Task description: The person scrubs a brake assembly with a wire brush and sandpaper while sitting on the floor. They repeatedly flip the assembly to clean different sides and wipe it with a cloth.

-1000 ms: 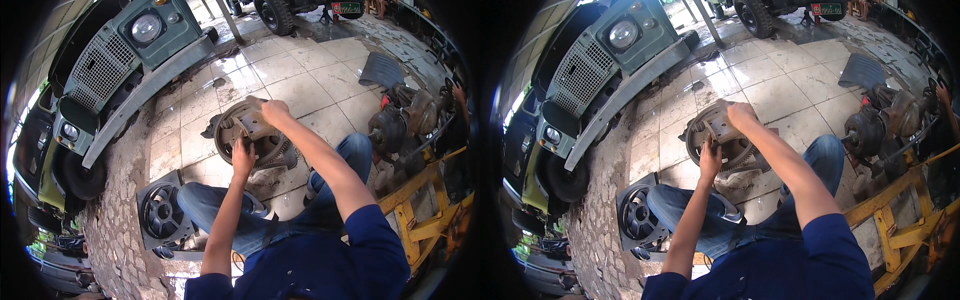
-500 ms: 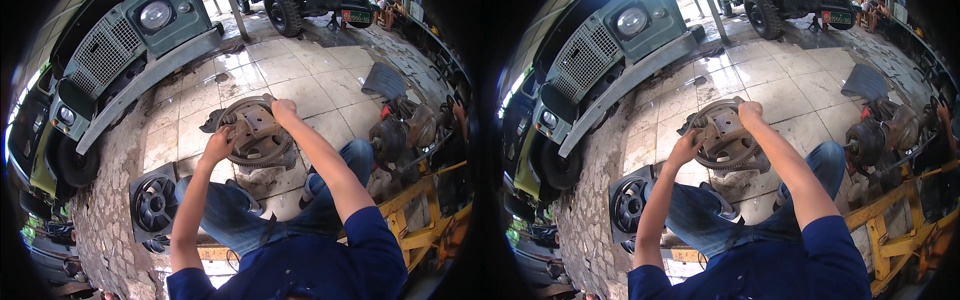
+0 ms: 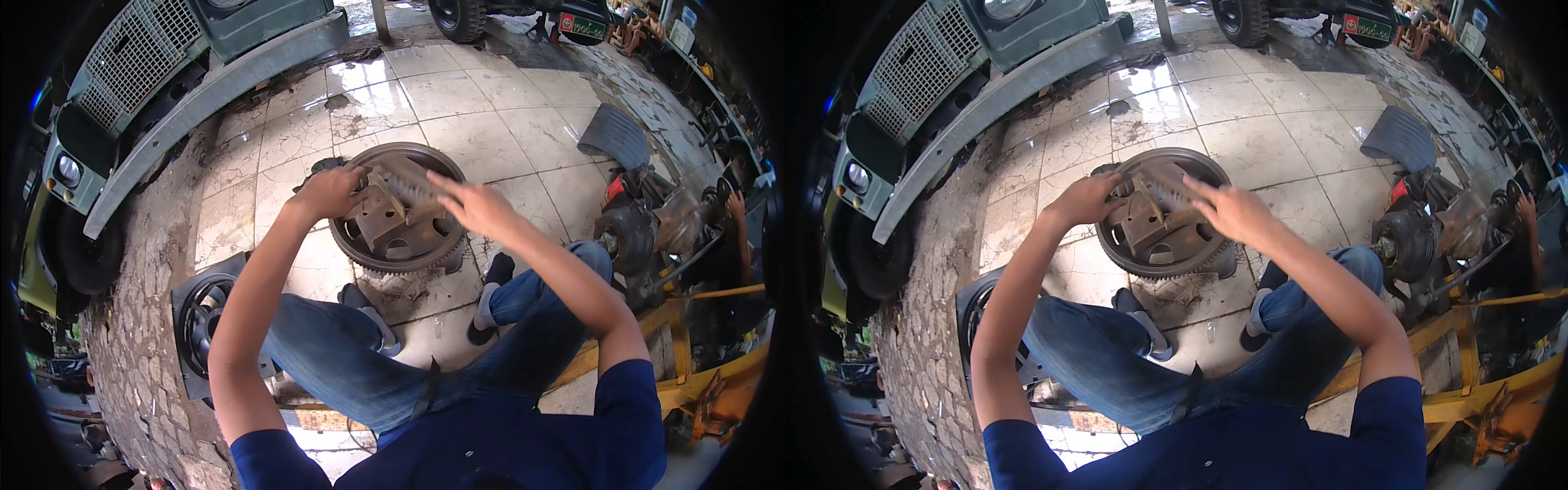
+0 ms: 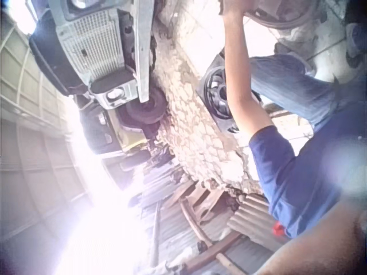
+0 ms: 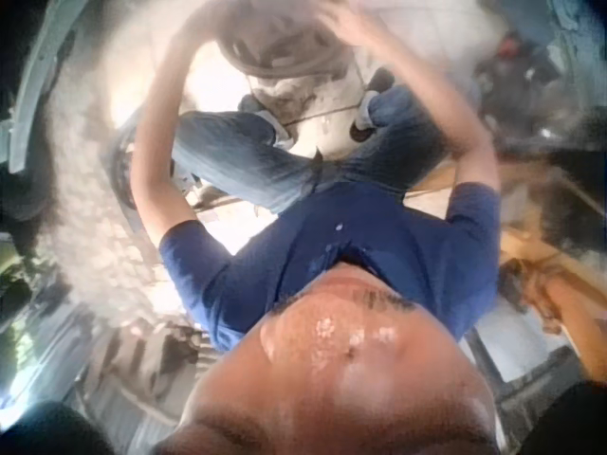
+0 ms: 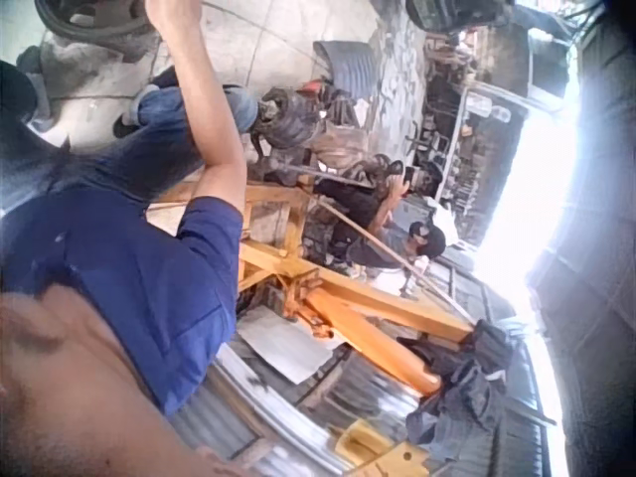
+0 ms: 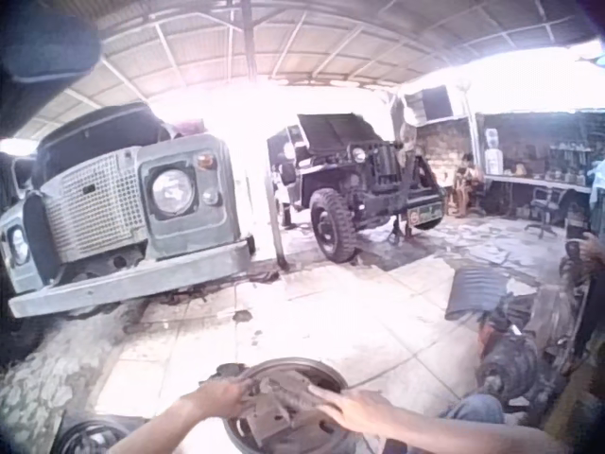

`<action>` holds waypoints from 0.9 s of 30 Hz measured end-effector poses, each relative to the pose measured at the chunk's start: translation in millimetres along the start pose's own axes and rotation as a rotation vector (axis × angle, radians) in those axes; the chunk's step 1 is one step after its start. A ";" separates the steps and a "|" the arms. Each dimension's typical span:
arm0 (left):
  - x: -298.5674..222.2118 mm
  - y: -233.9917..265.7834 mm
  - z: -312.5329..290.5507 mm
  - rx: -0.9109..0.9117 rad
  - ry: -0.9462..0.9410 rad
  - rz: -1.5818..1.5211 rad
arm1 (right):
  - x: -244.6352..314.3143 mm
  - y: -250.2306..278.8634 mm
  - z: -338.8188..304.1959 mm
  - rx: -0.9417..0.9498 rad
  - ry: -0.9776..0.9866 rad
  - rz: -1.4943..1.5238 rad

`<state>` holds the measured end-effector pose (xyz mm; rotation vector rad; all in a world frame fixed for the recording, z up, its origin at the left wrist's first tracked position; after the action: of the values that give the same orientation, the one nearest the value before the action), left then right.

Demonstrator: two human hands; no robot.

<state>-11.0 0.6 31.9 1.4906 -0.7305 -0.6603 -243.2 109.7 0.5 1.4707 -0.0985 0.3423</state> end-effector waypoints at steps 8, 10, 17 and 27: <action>21.3 -62.2 47.3 0.013 0.018 -0.011 | -22.9 -3.5 29.6 0.128 -0.159 0.297; 28.3 -85.8 49.9 -0.075 0.001 0.001 | -32.4 -9.0 42.4 0.111 -0.159 0.077; 45.6 -104.1 61.0 -0.101 0.051 -0.039 | -29.7 -17.4 60.4 0.175 -0.158 0.254; 44.4 -106.4 60.6 -0.205 0.100 0.041 | -30.5 -16.1 68.5 0.102 -0.134 0.091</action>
<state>-24.2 -70.9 -76.2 1.3071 -0.5968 -0.6060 -257.8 36.1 -15.9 1.5926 -0.2594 0.3263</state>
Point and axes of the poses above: each hand's wrist, its own z-axis towards the middle knuckle, its own y-axis out of the back of the hand, x = y × z, the point moved 6 cm from there along z, towards the middle knuckle, and after that the axes turned 7 degrees about z, right-handed, at the moved point
